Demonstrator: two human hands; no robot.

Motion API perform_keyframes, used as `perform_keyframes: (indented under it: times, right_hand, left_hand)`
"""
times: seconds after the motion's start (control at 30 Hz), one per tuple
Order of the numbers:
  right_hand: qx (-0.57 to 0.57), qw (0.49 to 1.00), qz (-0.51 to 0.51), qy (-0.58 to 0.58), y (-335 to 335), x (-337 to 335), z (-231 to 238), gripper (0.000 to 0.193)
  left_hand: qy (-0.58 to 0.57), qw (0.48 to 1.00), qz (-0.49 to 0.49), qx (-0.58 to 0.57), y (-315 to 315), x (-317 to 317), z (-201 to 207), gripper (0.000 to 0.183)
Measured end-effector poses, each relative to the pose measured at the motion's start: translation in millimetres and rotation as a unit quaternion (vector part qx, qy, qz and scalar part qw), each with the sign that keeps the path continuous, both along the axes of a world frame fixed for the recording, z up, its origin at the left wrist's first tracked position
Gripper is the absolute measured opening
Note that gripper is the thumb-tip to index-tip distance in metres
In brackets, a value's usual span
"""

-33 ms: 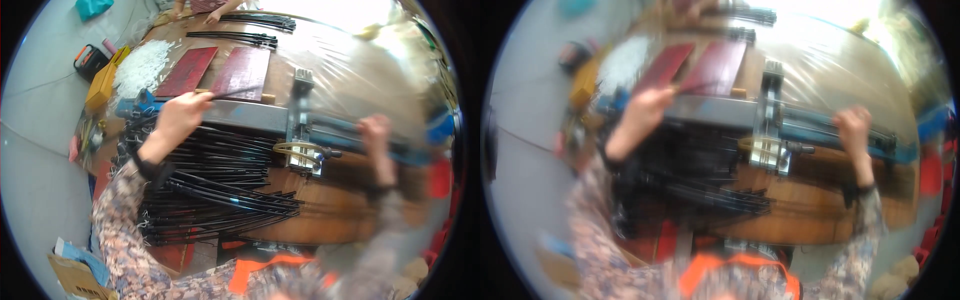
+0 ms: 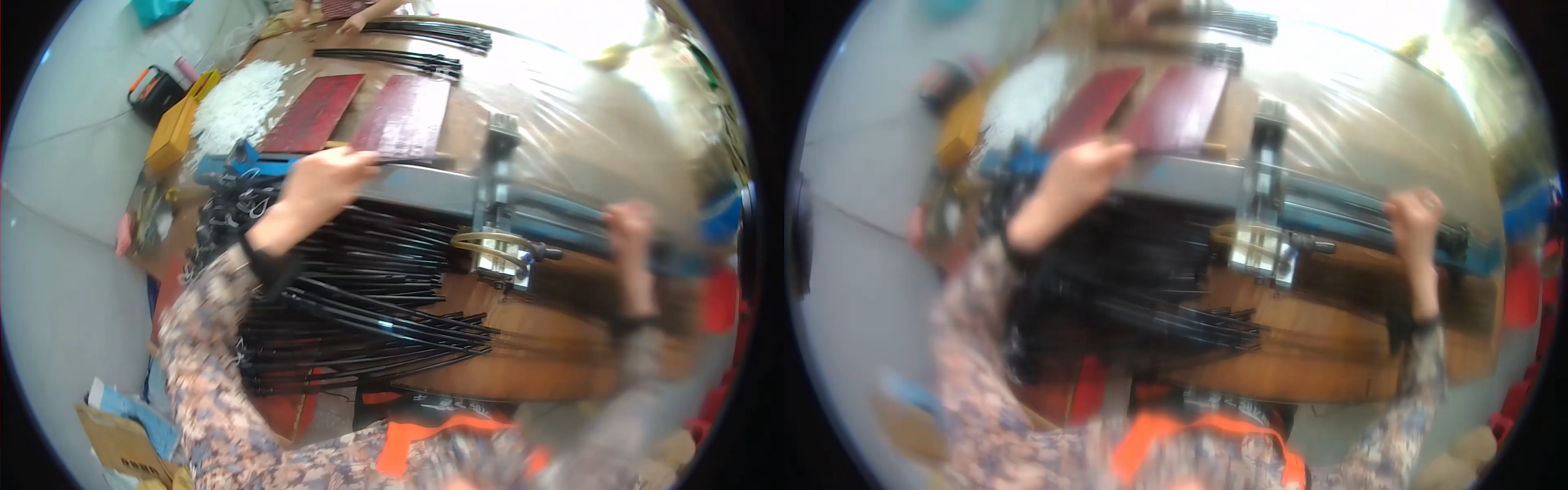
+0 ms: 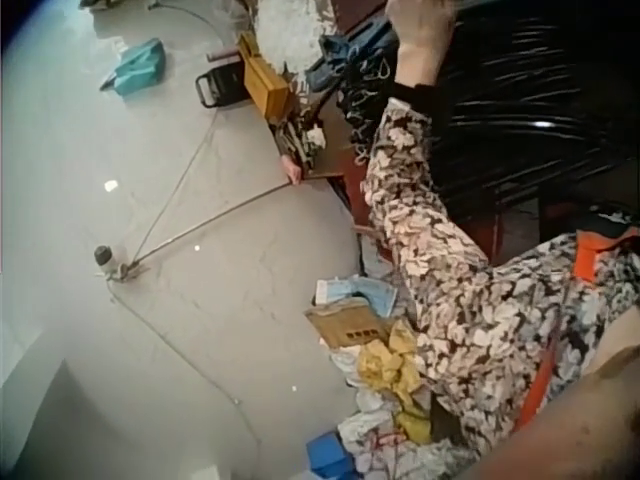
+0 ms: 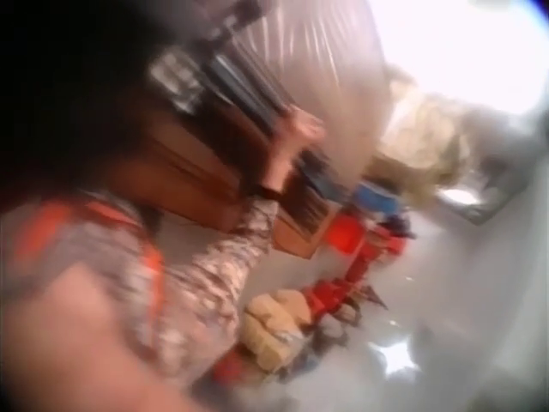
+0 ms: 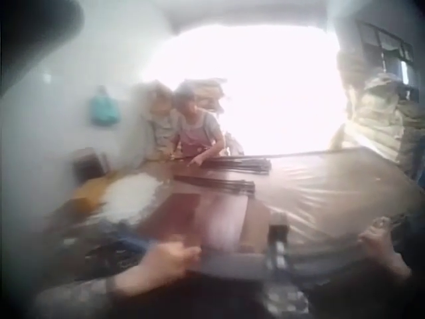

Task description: Manually feeding and processing thin metal rods through a fabrication machine on a workbench.

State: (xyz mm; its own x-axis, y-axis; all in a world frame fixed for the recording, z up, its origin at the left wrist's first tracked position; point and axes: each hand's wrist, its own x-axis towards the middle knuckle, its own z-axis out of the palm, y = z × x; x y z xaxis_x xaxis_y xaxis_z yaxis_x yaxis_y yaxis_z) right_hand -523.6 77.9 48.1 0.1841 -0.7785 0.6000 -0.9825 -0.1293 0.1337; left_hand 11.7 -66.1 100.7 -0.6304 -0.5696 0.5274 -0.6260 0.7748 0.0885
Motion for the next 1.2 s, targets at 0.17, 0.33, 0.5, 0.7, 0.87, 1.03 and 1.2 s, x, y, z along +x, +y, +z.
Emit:
perform_keyframes:
  times: [0.17,0.33,0.5,0.7,0.87,1.03,1.2]
  right_hand:
    - [0.0,0.999,-0.03,0.017,35.0,-71.7,-8.4,0.005]
    - [0.005,0.997,-0.037,-0.066,39.7,-52.0,-7.3,0.008]
    - [-0.016,0.996,-0.026,-0.084,38.9,-50.5,-14.3,0.007]
    - [-0.012,0.994,-0.045,-0.095,38.9,-53.4,-19.2,0.006]
    - [-0.004,0.995,-0.032,-0.093,39.5,-41.9,-14.2,0.006]
    - [-0.004,0.995,-0.067,-0.073,53.7,-48.2,-18.9,0.013]
    - [-0.012,1.0,0.003,-0.011,61.0,56.1,13.9,0.033]
  left_hand:
    - [-0.01,0.993,-0.12,0.011,-22.0,-127.9,-39.5,0.006]
    - [0.031,0.991,-0.117,0.064,-23.9,-119.6,-54.8,0.031]
    - [0.046,0.985,-0.118,0.113,-27.7,-127.0,-61.9,0.027]
    - [0.113,0.984,-0.107,0.083,-21.5,-131.0,-66.4,0.022]
    - [0.072,0.988,-0.081,0.114,-16.0,-121.8,-58.6,0.027]
    - [-0.038,0.989,-0.109,0.094,-15.9,-125.5,-49.3,0.03]
    - [-0.01,0.993,-0.091,0.073,-17.1,-123.1,-54.5,0.024]
